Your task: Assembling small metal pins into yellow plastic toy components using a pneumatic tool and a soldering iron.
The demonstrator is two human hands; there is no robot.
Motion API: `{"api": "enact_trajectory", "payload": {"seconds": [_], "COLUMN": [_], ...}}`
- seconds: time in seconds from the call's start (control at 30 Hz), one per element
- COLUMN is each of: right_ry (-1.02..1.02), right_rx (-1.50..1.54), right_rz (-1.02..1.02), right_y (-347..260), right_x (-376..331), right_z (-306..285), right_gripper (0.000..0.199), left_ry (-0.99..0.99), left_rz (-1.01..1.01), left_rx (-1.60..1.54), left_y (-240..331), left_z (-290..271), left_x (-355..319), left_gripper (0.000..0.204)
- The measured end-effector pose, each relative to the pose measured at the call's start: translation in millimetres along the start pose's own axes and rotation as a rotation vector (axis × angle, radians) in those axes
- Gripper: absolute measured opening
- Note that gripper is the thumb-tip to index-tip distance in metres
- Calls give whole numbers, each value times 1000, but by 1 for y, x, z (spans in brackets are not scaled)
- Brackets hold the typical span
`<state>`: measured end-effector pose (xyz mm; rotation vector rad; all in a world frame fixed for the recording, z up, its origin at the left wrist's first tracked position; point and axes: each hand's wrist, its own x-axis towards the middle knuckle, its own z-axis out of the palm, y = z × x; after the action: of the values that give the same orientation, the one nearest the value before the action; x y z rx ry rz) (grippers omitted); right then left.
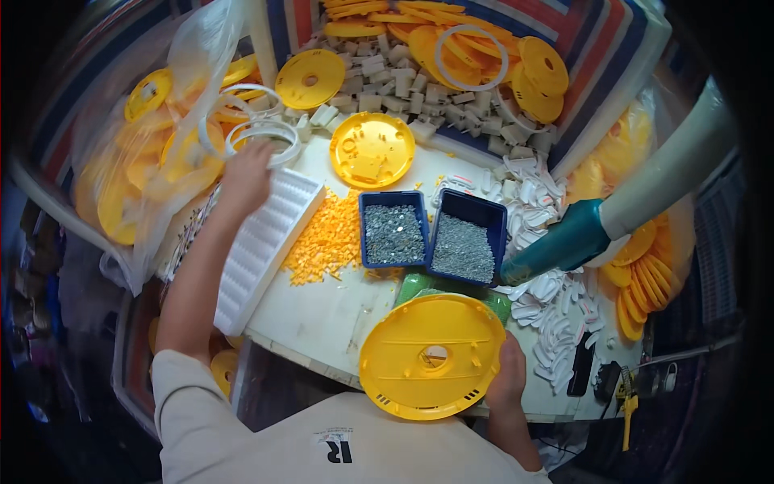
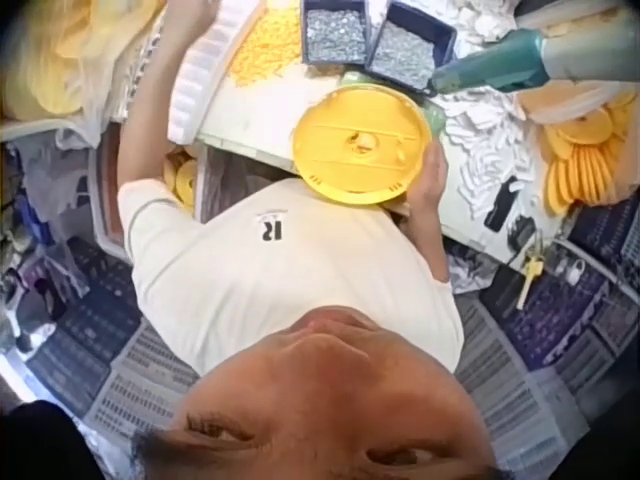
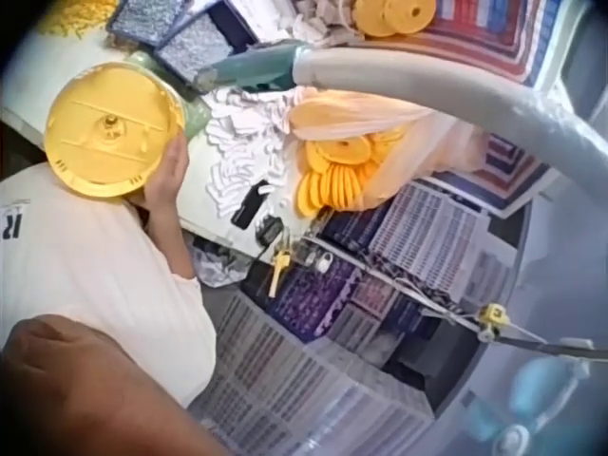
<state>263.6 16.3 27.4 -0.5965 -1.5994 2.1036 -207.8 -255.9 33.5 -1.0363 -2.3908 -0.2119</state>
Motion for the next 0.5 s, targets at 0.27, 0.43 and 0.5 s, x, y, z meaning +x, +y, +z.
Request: {"api": "enact_trajectory", "payload": {"seconds": [0.27,0.43,0.5], "right_ry": [-14,-32,55], "right_rx": [-163,-180,-99], "right_rz": [4,0,20], "right_y": [7,8,8], "right_x": [-15,-6,-4], "right_z": [-9,-1,7], "right_gripper": [51,50,45], "left_ry": [-301,59,255], "left_rz": [-275,-112,-161], "left_rx": [-155,-243,-393], "left_y": [-34,-61,-38], "left_z": [1,-6,-21], "left_x": [21,29,36], "left_gripper": [23,19,14]}}
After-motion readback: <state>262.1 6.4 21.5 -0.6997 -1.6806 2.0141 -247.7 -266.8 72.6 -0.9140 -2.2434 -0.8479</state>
